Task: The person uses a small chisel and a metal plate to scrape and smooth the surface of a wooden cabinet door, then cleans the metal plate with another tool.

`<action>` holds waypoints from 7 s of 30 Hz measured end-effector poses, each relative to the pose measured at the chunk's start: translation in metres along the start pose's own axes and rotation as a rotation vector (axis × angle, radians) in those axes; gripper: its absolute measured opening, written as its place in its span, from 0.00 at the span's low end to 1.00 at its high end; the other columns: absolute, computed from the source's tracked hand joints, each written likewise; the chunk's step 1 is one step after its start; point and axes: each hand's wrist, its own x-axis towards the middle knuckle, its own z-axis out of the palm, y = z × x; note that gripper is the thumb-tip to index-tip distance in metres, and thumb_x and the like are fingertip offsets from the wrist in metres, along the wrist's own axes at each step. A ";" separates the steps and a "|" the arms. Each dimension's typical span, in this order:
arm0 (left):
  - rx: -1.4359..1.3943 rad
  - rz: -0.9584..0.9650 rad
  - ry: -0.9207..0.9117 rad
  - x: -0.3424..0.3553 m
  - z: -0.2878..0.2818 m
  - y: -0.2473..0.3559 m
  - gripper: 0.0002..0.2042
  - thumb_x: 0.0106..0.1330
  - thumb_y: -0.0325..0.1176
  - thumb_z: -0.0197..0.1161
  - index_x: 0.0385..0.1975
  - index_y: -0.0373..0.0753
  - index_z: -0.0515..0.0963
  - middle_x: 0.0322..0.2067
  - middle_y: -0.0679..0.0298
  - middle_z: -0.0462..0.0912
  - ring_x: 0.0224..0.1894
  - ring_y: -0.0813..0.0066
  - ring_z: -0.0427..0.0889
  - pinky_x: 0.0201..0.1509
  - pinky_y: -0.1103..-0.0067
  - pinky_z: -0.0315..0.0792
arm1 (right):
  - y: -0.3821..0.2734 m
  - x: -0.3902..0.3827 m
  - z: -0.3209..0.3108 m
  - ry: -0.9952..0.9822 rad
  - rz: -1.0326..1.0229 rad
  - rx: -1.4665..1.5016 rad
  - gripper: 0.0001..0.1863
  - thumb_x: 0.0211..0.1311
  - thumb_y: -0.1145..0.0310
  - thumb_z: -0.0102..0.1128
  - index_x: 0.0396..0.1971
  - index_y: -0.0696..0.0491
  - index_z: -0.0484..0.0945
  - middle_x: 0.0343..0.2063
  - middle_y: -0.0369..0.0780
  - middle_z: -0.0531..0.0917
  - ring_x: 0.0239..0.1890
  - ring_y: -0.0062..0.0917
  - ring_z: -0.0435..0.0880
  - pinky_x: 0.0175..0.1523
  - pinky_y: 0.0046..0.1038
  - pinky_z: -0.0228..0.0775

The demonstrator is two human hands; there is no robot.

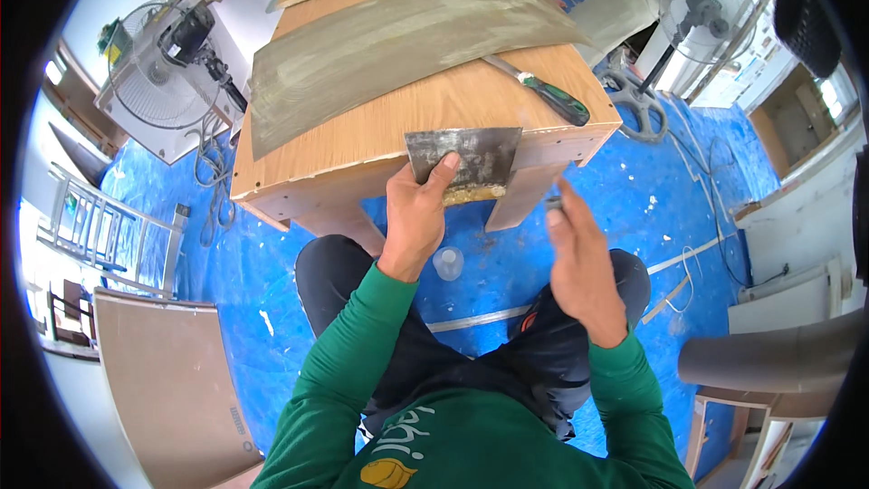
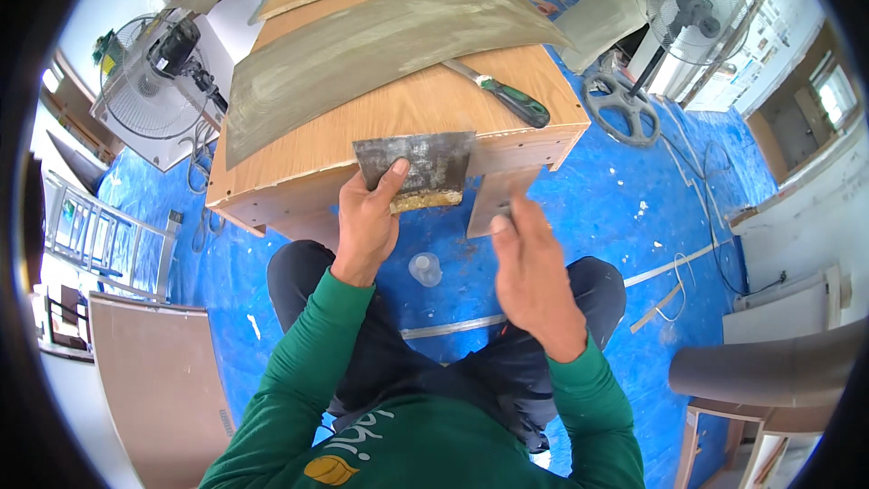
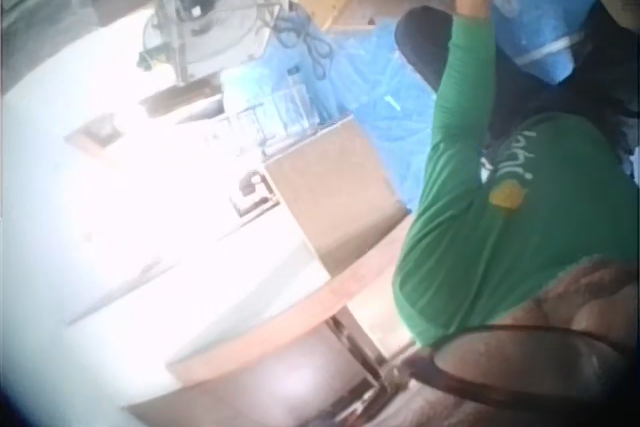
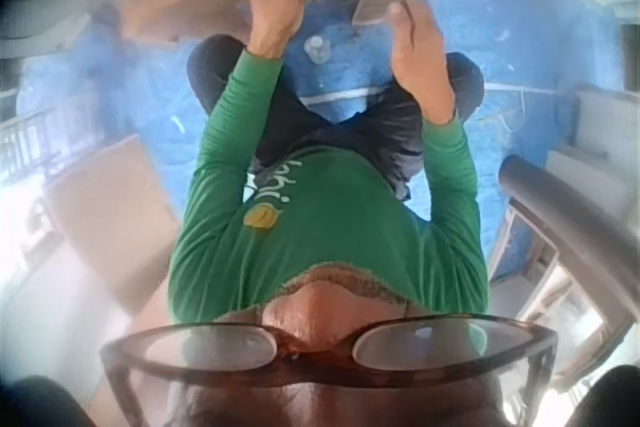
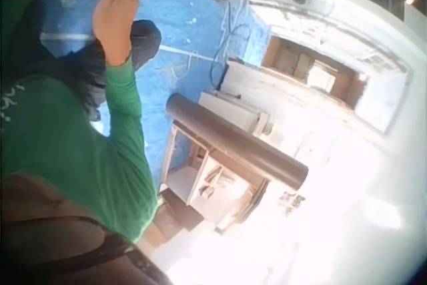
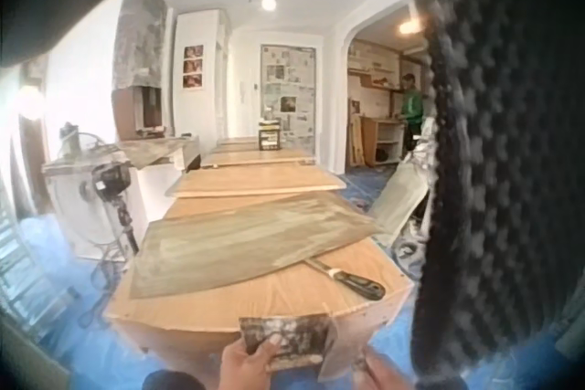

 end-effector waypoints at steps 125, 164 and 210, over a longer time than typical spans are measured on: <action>0.075 0.121 0.075 -0.004 -0.040 -0.007 0.11 0.80 0.30 0.73 0.55 0.31 0.88 0.48 0.67 0.93 0.48 0.82 0.85 0.56 0.79 0.79 | 0.050 -0.011 0.051 -0.001 -0.279 -0.132 0.36 0.71 0.81 0.69 0.78 0.45 0.78 0.37 0.44 0.84 0.34 0.41 0.83 0.39 0.40 0.77; 1.233 -0.044 -0.701 0.081 -0.002 0.174 0.28 0.72 0.39 0.77 0.70 0.37 0.82 0.60 0.58 0.90 0.64 0.67 0.84 0.72 0.69 0.74 | 0.023 -0.064 -0.005 0.018 0.013 0.214 0.25 0.76 0.79 0.68 0.71 0.59 0.81 0.35 0.42 0.83 0.35 0.25 0.79 0.44 0.29 0.74; 1.448 0.761 -0.753 0.165 -0.001 0.079 0.16 0.75 0.53 0.72 0.55 0.55 0.94 0.40 0.63 0.81 0.41 0.57 0.85 0.48 0.61 0.80 | -0.040 -0.063 -0.020 -0.239 -0.081 -0.282 0.35 0.67 0.77 0.74 0.74 0.44 0.82 0.33 0.41 0.79 0.28 0.37 0.81 0.32 0.40 0.75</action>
